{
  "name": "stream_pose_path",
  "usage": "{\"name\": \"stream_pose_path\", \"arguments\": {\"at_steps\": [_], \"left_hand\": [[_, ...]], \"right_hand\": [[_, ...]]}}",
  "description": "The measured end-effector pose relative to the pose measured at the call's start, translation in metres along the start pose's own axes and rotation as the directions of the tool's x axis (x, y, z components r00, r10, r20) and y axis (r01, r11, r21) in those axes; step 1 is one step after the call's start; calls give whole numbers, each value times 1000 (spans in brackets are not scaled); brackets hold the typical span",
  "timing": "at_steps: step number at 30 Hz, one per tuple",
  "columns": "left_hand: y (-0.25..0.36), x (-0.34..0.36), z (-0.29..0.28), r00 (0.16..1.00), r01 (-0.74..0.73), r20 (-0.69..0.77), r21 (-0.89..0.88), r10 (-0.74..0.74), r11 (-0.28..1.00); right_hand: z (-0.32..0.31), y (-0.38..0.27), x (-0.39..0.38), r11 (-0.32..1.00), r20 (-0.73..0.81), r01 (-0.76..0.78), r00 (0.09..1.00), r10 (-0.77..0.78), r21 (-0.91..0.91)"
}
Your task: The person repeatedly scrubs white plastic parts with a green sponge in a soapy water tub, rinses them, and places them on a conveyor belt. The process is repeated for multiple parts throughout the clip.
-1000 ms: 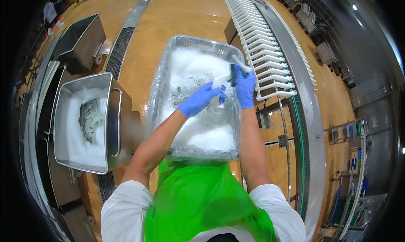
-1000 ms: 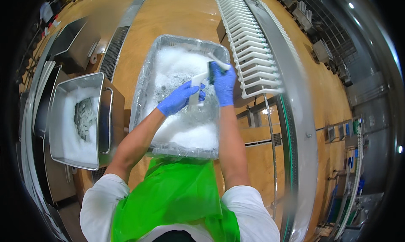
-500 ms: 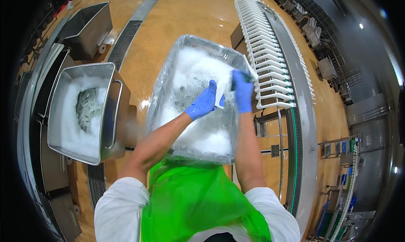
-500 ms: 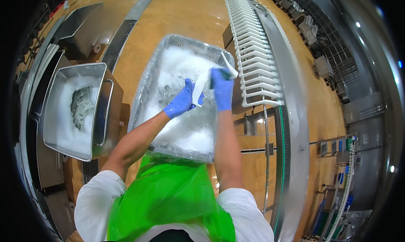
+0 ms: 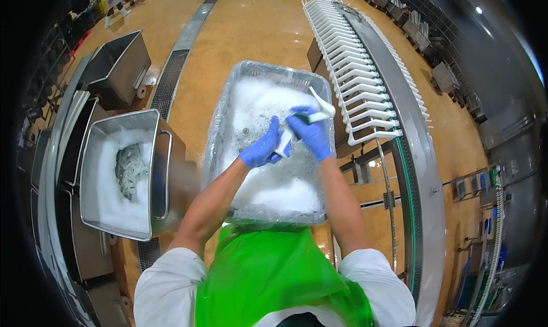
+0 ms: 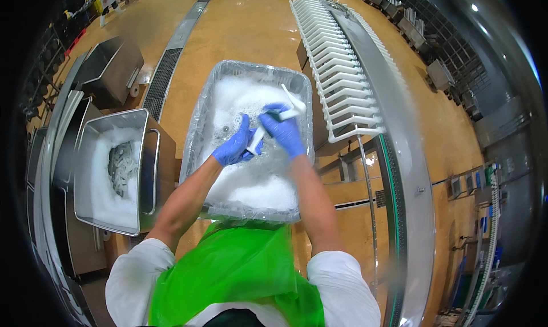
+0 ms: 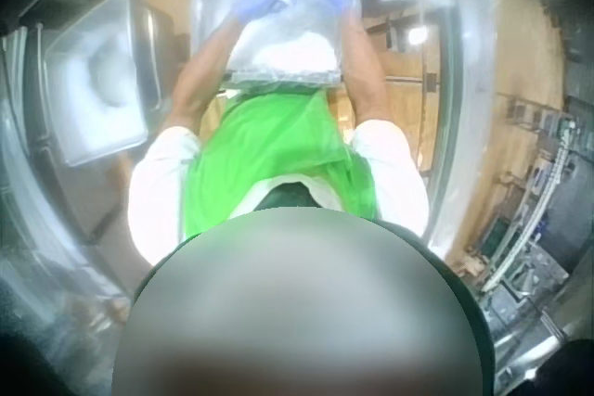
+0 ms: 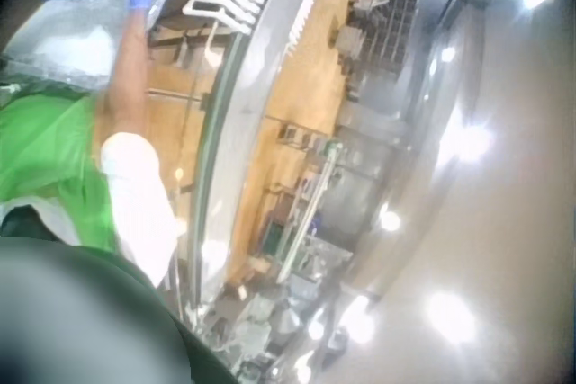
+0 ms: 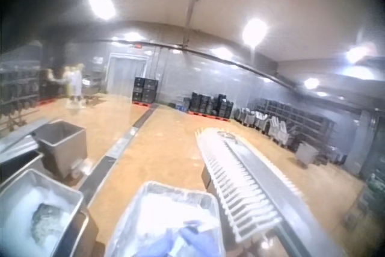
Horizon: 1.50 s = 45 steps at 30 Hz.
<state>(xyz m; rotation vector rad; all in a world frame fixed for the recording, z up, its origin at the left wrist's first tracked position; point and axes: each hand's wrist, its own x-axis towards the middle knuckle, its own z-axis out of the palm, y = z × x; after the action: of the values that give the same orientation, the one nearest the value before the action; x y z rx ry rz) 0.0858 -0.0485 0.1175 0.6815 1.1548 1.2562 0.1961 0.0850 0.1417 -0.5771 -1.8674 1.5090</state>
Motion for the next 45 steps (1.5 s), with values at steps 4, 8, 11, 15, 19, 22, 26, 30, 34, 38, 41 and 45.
{"name": "stream_pose_path", "arguments": {"at_steps": [4,8,11,15,19,22,26,30,34,38,41,45], "left_hand": [[-21,24,-5,986,132,-127,223,-106,966],[-140,75,-111,987,162,-142,801,-79,577],[-170,91,-138,981,-74,49,988,185,134],[-131,92,-94,954,-75,-129,772,271,631],[-50,52,-38,956,246,-147,-64,-253,967],[-26,36,-27,875,456,373,-422,-308,784],[-4,25,4,719,545,695,-573,10,612],[20,5,9,920,312,391,-713,-13,627],[4,22,-15,852,444,517,-797,84,410],[2,13,-1,785,597,617,-726,-59,343],[8,3,12,780,598,581,-584,-232,550],[3,7,26,881,381,424,-370,-211,847]], "right_hand": [[-33,55,23,948,-194,-227,963,185,-222],[4,167,-17,841,-128,-451,892,433,-300],[15,174,-29,793,-144,-554,832,536,-254],[-10,168,-17,979,24,-190,981,192,-75],[14,69,-20,775,230,-610,788,571,167],[-7,37,2,933,228,-347,920,320,94],[-24,-17,20,984,70,-17,997,30,-177],[-32,-25,7,992,-65,-79,995,73,-97],[-10,-31,-27,978,-106,-90,988,111,186],[-2,-10,-5,990,-67,63,995,-72,-124],[-24,-30,14,878,-175,-7,981,-87,-478],[-39,-49,35,911,-240,86,951,-197,-404]]}}
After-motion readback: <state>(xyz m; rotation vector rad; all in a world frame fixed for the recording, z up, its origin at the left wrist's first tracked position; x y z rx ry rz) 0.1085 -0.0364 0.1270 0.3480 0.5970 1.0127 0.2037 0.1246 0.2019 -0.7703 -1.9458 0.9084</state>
